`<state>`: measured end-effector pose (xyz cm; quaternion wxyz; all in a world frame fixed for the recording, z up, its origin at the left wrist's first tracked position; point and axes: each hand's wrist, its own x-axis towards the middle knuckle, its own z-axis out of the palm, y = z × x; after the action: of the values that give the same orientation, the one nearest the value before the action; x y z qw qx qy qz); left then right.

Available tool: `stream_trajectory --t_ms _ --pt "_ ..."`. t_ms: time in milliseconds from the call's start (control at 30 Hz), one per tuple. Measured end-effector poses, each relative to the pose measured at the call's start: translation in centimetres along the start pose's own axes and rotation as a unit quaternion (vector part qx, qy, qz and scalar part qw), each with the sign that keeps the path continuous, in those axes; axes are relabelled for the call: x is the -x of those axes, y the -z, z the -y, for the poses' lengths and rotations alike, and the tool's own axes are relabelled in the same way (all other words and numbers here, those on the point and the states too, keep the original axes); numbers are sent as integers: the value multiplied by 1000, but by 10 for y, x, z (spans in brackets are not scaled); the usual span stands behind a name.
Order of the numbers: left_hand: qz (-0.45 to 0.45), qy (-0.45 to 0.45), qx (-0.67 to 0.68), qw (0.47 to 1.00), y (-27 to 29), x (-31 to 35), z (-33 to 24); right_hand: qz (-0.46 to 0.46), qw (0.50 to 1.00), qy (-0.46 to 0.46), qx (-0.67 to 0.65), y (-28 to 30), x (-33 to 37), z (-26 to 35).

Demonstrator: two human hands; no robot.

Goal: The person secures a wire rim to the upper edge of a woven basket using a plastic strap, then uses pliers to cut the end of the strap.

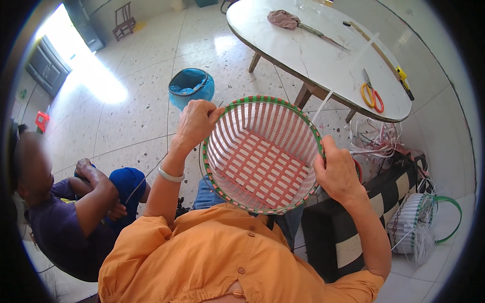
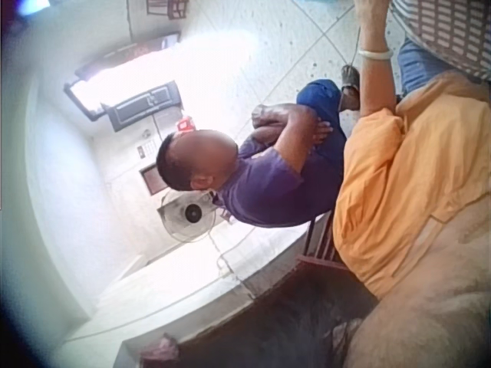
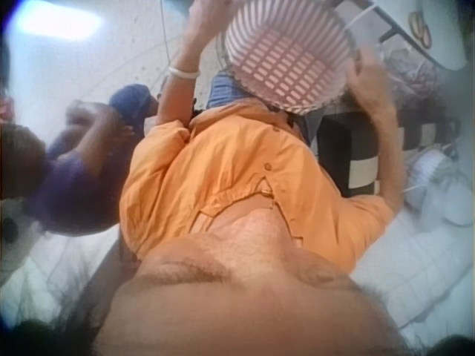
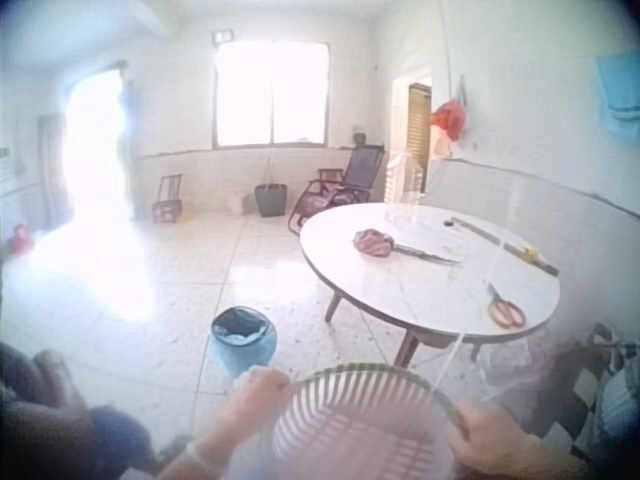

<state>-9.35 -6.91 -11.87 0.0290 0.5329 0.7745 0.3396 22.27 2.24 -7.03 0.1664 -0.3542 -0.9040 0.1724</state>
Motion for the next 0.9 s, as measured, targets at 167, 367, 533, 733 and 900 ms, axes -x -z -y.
stream_trajectory --t_ms 167,367,533,733,900 --pt "-15 -5 -37 999 -5 2 -5 -5 1000 1 -5 0 0 0" --pt "-21 -45 -110 993 -9 8 -1 -66 979 59 186 3 -21 30" --pt "-16 -51 -134 990 -10 11 -8 -116 947 237 183 -36 -94 45" --pt "-32 -61 -156 985 -17 16 -3 -82 907 325 255 -88 -144 26" --pt "-59 -61 -147 985 -17 20 -4 -45 931 343 113 -91 -142 21"
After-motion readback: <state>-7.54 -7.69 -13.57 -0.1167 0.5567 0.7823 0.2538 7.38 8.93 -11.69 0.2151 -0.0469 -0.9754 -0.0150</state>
